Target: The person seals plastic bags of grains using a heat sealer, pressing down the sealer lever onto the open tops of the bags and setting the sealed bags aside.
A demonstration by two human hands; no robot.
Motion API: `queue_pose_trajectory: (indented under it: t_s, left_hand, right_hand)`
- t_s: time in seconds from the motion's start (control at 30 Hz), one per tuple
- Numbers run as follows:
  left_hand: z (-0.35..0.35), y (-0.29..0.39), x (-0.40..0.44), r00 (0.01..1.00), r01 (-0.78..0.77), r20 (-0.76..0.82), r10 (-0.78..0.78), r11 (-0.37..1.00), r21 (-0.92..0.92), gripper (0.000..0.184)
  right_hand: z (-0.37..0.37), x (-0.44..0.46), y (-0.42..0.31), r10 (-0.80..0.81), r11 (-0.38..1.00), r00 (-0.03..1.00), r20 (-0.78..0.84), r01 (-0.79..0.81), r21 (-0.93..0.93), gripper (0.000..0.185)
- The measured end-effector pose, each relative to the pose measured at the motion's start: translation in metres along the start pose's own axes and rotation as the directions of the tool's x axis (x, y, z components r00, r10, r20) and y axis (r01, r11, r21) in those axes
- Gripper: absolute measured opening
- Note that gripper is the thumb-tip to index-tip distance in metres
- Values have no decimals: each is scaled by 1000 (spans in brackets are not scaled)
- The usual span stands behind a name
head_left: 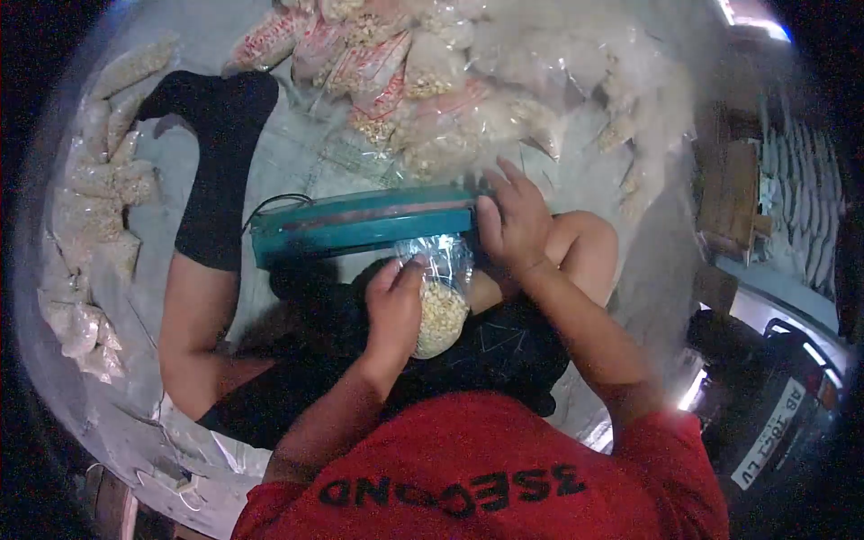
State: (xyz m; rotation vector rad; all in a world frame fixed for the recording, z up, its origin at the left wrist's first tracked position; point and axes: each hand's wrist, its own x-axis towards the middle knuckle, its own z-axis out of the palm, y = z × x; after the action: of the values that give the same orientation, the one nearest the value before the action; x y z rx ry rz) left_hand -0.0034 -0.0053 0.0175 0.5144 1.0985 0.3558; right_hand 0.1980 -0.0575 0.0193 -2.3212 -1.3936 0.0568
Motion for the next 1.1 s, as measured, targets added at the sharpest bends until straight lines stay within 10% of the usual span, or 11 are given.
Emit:
queue_pose_trajectory:
  t_s: [0.5, 0.67, 0.77, 0.87, 1.0, 1.1]
  left_hand:
    - [-17, -41, 30, 969, -238, 92, 231, 968, 75, 18]
    - [-21, -42, 30, 943, -252, 232, 240, 967, 23, 16]
    - [-19, -36, 11, 950, -149, 280, 140, 989, 12, 19]
    - [-9, -37, -30, 856, -516, 246, 454, 771, 373, 25]
    - [-17, -38, -83, 796, -605, 345, 497, 632, 484, 31]
    - [-19, -18, -133, 824, -537, 301, 479, 830, 151, 31]
  right_hand:
    - [-51, 0, -30, -5, 1000, 998, 63, 5, -4, 37]
    - [-102, -16, -60, -327, 944, 868, -374, 319, -87, 37]
    - [-78, -75, -46, -74, 957, 858, -508, 204, 205, 68]
    - [-47, -161, -32, 293, 688, 956, 31, -234, 687, 91]
    - [-63, -181, -45, -97, 728, 899, 428, -229, 646, 95]
    - [-67, -164, -52, -335, 735, 757, 561, -163, 658, 97]
